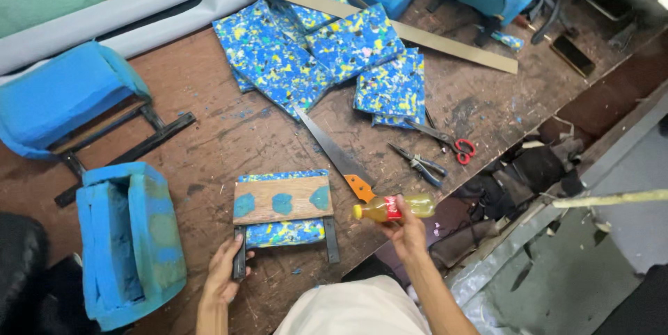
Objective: The person opens a small bottle and applies a yellow liquid to several blue and yellow patterned fabric pieces and a blue foam seat component on a wooden workbench. The person moves items aside to reach the work and applies the liquid to different parts of the objects.
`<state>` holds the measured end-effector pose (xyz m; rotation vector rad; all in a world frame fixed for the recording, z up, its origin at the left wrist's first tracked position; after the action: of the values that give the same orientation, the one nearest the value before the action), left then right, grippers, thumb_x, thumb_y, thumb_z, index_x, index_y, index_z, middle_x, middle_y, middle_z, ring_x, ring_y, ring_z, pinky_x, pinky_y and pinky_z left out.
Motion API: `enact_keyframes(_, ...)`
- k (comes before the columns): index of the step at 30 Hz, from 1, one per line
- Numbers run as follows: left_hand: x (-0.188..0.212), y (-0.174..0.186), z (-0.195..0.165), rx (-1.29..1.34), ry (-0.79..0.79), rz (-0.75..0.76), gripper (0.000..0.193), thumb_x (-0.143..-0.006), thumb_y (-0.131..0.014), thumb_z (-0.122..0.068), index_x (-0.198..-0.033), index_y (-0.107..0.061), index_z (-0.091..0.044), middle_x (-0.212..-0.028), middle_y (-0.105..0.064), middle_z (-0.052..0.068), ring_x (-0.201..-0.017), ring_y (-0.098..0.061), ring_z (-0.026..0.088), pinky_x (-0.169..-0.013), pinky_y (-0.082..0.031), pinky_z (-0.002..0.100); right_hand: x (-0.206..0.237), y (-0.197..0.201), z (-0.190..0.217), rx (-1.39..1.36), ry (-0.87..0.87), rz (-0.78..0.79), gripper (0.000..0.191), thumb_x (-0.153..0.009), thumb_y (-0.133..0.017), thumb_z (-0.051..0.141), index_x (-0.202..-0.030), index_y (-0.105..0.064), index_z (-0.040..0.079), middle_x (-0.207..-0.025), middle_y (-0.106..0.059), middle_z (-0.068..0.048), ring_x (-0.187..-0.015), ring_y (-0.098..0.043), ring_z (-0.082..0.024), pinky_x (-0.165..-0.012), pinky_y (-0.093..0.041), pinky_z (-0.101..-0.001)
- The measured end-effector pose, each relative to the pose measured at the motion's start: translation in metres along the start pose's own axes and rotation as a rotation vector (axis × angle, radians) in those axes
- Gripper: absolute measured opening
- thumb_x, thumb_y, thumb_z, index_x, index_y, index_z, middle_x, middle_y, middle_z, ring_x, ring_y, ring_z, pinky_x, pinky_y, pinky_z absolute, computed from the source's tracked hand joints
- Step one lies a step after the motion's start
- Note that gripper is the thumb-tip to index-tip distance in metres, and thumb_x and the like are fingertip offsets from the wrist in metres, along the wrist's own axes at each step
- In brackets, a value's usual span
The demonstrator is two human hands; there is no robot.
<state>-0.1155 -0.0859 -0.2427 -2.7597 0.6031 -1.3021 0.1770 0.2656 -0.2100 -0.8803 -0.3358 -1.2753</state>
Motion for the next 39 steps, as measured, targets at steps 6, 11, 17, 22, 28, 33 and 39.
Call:
enact_keyframes(6,0.023,-0.051,-0.027,0.319,-0.030,0.171,0.031,-0.089,-0.065,-0.017,-0.116,-0.053,-0.007,-0.108,-0.069,0.016,-0.099,-0.072,0.028,-0.085,-0.066,0.054,-0.008,0.037,0.026,-0.093,0.082,-0.081,0.057,-0.081,-0.078,0.038,-0.128,-0.058,0.012,-0.123,-0.066,-0.010,-0.115,-0.064,-0.028,-0.094,-0.057,-0.0560)
enact_keyframes(11,0.073,-0.119,-0.062,0.115,-0.204,0.078,0.038,-0.086,-0.069,-0.007,-0.119,-0.050,-0.007,-0.105,-0.070,0.017,-0.091,-0.073,0.026,-0.077,-0.065,0.048,-0.037,0.080,0.077,-0.263,0.131,-0.032,0.048,-0.090,-0.075,0.039,-0.125,-0.060,0.011,-0.126,-0.065,-0.009,-0.118,-0.063,-0.027,-0.101,-0.055,-0.0527)
enact_keyframes(17,0.117,-0.263,-0.104,-0.121,-0.307,0.196,0.044,-0.085,-0.074,-0.009,-0.123,-0.052,-0.008,-0.101,-0.071,0.013,-0.084,-0.074,0.022,-0.069,-0.066,0.040,-0.073,0.146,0.201,-0.407,0.319,0.120,0.048,-0.101,-0.073,0.044,-0.131,-0.062,0.008,-0.135,-0.066,-0.013,-0.128,-0.063,-0.032,-0.110,-0.048,-0.0554)
enact_keyframes(22,0.075,-0.437,-0.093,0.121,-0.147,0.471,0.046,-0.087,-0.075,-0.010,-0.127,-0.053,-0.006,-0.108,-0.067,0.013,-0.090,-0.074,0.023,-0.074,-0.068,0.043,-0.105,0.204,0.350,-0.472,0.570,0.258,0.038,-0.105,-0.075,0.036,-0.123,-0.059,0.006,-0.137,-0.064,-0.014,-0.138,-0.060,-0.033,-0.120,-0.045,-0.0568)
enact_keyframes(28,-0.035,-0.699,-0.024,0.448,0.051,0.866,0.045,-0.096,-0.075,-0.011,-0.130,-0.048,0.000,-0.121,-0.063,0.018,-0.108,-0.070,0.031,-0.088,-0.062,0.058,-0.200,0.205,0.447,-0.425,0.535,-0.027,0.039,-0.103,-0.075,0.036,-0.123,-0.059,0.006,-0.135,-0.065,-0.014,-0.134,-0.061,-0.033,-0.116,-0.047,-0.0556)
enact_keyframes(33,-0.116,-0.808,0.013,0.389,0.036,0.761,0.040,-0.098,-0.071,-0.011,-0.127,-0.046,-0.003,-0.122,-0.061,0.018,-0.108,-0.067,0.031,-0.087,-0.059,0.058,-0.260,0.141,0.393,-0.172,0.148,-0.068,0.040,-0.101,-0.075,0.036,-0.123,-0.060,0.006,-0.133,-0.065,-0.014,-0.131,-0.062,-0.033,-0.112,-0.048,-0.0547)
enact_keyframes(39,-0.156,-0.773,-0.011,-0.647,-0.401,0.339,0.063,-0.091,-0.086,-0.028,-0.129,-0.052,0.009,-0.122,-0.062,0.037,-0.103,-0.063,0.041,-0.080,-0.051,0.047,-0.312,0.069,0.329,0.100,-0.192,0.040,0.041,-0.099,-0.075,0.036,-0.124,-0.060,0.007,-0.131,-0.066,-0.014,-0.127,-0.063,-0.032,-0.108,-0.049,-0.0535)
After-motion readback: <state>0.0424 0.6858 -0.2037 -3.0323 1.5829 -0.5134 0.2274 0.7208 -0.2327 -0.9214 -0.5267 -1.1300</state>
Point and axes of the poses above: each hand's wrist, its own x-axis away from the middle knuckle, its own y-axis out of the back of the hand, z = x × y, the point moved 8 cm from there along -x, towards the middle knuckle
